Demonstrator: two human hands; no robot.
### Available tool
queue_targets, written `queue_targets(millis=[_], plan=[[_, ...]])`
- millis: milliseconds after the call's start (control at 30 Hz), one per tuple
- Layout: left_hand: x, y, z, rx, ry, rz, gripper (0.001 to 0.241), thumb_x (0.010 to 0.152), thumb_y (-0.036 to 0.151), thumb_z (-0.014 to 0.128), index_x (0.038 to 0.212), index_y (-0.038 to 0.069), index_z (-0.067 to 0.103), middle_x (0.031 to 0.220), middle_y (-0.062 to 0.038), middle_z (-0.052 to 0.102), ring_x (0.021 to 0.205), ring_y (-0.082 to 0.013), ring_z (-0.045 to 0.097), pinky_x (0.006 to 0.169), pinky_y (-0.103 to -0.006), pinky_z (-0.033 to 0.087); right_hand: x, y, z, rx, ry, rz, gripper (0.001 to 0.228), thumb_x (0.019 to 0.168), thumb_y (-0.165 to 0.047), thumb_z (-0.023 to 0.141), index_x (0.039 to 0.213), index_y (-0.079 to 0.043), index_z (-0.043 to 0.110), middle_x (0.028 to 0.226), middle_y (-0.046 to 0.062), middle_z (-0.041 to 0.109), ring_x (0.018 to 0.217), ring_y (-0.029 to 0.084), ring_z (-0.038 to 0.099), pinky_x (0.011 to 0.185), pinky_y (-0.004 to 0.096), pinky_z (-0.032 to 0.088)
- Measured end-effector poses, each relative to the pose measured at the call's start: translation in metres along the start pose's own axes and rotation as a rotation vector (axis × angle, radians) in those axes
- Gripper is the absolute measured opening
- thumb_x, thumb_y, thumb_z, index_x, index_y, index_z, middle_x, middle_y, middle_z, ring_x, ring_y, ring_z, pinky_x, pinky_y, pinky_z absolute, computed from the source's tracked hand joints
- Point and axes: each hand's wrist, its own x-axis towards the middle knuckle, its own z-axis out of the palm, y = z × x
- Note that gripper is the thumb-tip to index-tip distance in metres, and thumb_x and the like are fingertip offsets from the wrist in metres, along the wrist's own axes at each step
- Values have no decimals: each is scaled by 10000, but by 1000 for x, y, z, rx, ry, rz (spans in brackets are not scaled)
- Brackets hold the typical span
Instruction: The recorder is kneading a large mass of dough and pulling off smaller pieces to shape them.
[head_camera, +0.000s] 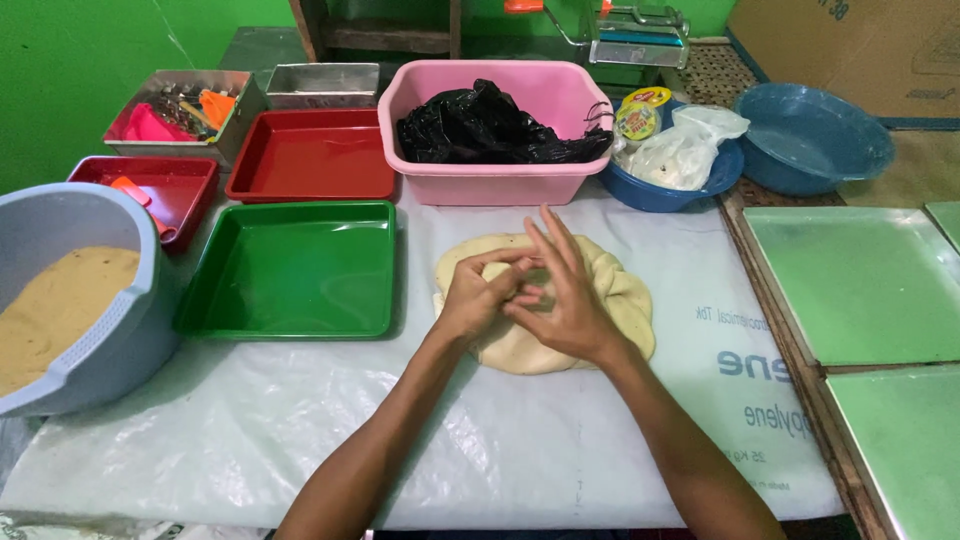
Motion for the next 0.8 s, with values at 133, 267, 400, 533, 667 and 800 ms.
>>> queue_targets(millis=[133,267,400,533,667,800], plan=[[2,10,-7,52,133,-18,264,966,97,694,1210,-3,715,783,-132,715,509,-112,634,386,-190,507,-2,16,-9,79,66,-44,951,820,-394,790,1578,-45,332,1652,257,240,1526,476,252,1221,644,214],[4,8,-15,86,177,12,282,974,277,689,870,15,712,492,-70,523,344,-105,471,316,-224,342,-1,25,-9,318,181,-18,718,864,-286,718,1468,10,468,1512,184,413,1397,362,474,1160,488,377],[3,6,-10,119,239,-35,645,1007,437,629,502,58,497,350,-59,335,287,-116,317,310,-235,237,-2,58,-15,85,300,15,311,959,-205,720,1221,-40,688,1031,98,742,993,271,742,914,395,566],[7,1,-11,167,234,-67,602,1007,325,657,483,87,482,362,-28,337,297,-111,326,329,-233,238,-1,49,-42,-152,224,26,150,860,-109,762,1001,-148,789,852,27,745,844,243,749,786,343,582],[-1,17,-5,169,148,-115,573,999,425,576,555,71,497,405,-47,369,344,-136,366,353,-253,258,-1,53,-50,-111,194,107,198,812,-41,730,980,-128,789,833,64,747,808,238,743,760,334,586],[9,-1,-11,-93,2,-157,581,907,426,393,1170,-25,647,787,-108,580,680,-211,659,600,-346,602,-1,45,-43,7,105,77,278,806,-6,702,1073,-53,761,898,148,730,856,314,730,778,410,585]])
